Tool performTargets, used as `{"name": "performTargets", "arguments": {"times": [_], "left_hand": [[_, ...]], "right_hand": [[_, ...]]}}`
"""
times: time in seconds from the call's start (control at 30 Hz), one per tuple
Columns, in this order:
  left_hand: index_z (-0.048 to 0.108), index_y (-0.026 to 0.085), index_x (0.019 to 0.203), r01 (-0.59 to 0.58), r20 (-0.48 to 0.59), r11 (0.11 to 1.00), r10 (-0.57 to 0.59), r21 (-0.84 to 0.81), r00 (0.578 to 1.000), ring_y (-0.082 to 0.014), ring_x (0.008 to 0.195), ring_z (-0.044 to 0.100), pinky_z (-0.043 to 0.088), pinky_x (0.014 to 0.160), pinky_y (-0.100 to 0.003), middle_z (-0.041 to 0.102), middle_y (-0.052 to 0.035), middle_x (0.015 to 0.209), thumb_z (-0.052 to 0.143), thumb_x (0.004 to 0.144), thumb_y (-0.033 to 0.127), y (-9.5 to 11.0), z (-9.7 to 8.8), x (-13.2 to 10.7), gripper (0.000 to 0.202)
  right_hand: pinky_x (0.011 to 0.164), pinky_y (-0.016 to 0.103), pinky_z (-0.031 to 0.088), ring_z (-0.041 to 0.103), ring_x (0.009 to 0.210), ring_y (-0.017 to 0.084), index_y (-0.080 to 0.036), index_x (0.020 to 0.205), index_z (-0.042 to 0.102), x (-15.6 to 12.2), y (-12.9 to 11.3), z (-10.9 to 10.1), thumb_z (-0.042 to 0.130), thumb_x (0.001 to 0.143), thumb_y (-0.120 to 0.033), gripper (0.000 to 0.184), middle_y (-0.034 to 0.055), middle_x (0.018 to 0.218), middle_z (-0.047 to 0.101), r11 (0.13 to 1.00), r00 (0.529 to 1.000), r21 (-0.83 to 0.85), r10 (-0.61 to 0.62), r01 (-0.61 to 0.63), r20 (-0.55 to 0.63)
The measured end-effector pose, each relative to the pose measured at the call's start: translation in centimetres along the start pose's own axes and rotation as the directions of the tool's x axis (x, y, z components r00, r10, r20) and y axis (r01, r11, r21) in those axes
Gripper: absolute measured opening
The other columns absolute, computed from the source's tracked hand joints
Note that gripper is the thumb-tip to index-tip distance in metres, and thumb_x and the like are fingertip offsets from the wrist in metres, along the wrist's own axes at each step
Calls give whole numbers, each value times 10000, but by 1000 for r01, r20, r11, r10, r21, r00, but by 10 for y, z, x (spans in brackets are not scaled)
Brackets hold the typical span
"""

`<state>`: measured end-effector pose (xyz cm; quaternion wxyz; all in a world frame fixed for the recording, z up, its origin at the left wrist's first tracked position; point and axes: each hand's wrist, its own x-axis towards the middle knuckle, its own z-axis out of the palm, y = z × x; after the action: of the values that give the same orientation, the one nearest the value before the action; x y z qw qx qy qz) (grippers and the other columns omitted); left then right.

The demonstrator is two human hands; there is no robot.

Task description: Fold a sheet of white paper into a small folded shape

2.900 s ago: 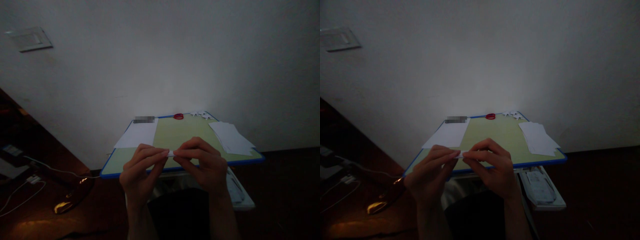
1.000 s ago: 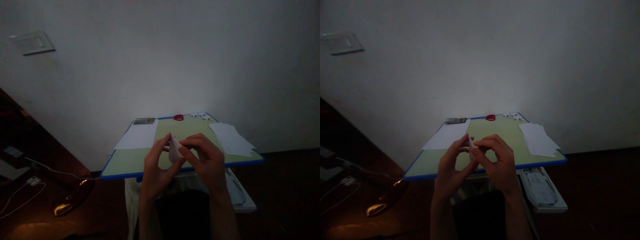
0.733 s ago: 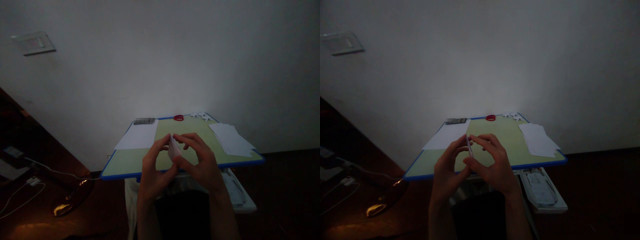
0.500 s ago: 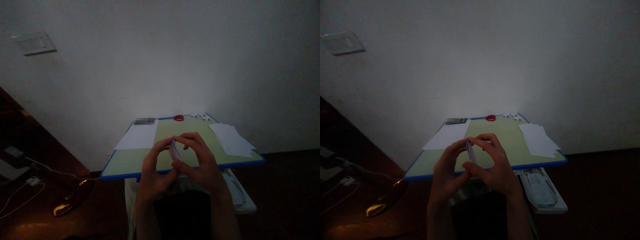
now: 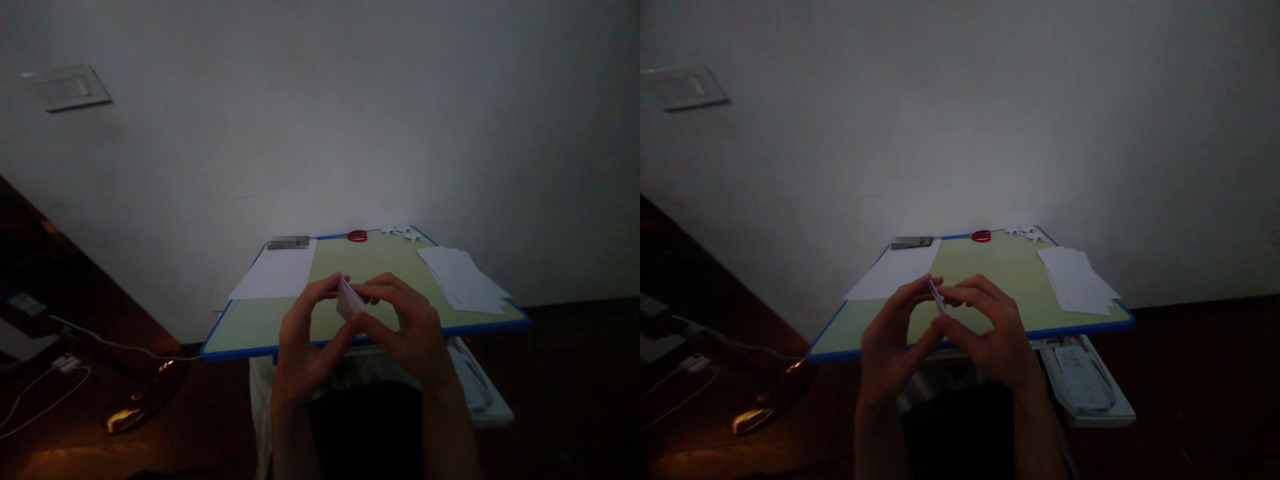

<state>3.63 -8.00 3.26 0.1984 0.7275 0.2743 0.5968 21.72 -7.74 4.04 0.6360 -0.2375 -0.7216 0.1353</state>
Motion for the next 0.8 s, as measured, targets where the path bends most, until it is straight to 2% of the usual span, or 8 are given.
{"name": "performTargets", "arguments": {"times": [0.07, 0.17, 0.23, 0.53, 0.8], "left_hand": [[709, 265, 1377, 19, -79, 1000, -20, -13, 997, -253, 1157, 750, 602, 1049, -429, 774, -109, 1306, 794, 960, 178, 0, -1, 0, 435], [790, 259, 1144, -17, -209, 999, 6, -49, 978, -190, 1008, 767, 618, 909, -319, 819, -42, 1074, 752, 987, 140, 2, -3, 2, 201], [792, 247, 1043, -66, -229, 995, 46, -78, 972, -160, 913, 753, 606, 827, -277, 809, -16, 967, 756, 975, 116, 5, -5, 3, 152], [746, 228, 966, -76, -144, 984, 53, -162, 988, -158, 852, 715, 573, 780, -287, 757, -9, 897, 749, 959, 72, 8, -8, 6, 156], [732, 244, 998, -27, -40, 999, 25, -40, 999, -165, 906, 690, 534, 840, -299, 731, -5, 946, 739, 980, 82, 5, -6, 3, 164]], "right_hand": [[771, 328, 615, 711, 855, 177, -275, 1159, 807, 1, -1, 0, 765, 990, -205, 187, 24, 968, 760, 1000, 1000, -6, -13, 13, -28], [732, 304, 603, 718, 829, 165, -281, 1094, 833, 2, 0, 0, 755, 994, -167, 170, 14, 925, 760, 1000, 998, -23, -19, 18, -53], [732, 300, 600, 719, 832, 161, -276, 1107, 838, 2, 0, 0, 768, 984, -158, 185, 14, 922, 759, 999, 998, -25, -30, 28, -52], [733, 329, 609, 721, 842, 173, -285, 1101, 831, 3, -3, 0, 766, 992, -187, 160, 13, 919, 757, 998, 998, 1, -64, 64, -16], [686, 311, 574, 694, 810, 167, -254, 1046, 812, 3, -4, 1, 794, 968, -179, 110, 14, 902, 729, 998, 998, 4, -61, 61, 13]]}}
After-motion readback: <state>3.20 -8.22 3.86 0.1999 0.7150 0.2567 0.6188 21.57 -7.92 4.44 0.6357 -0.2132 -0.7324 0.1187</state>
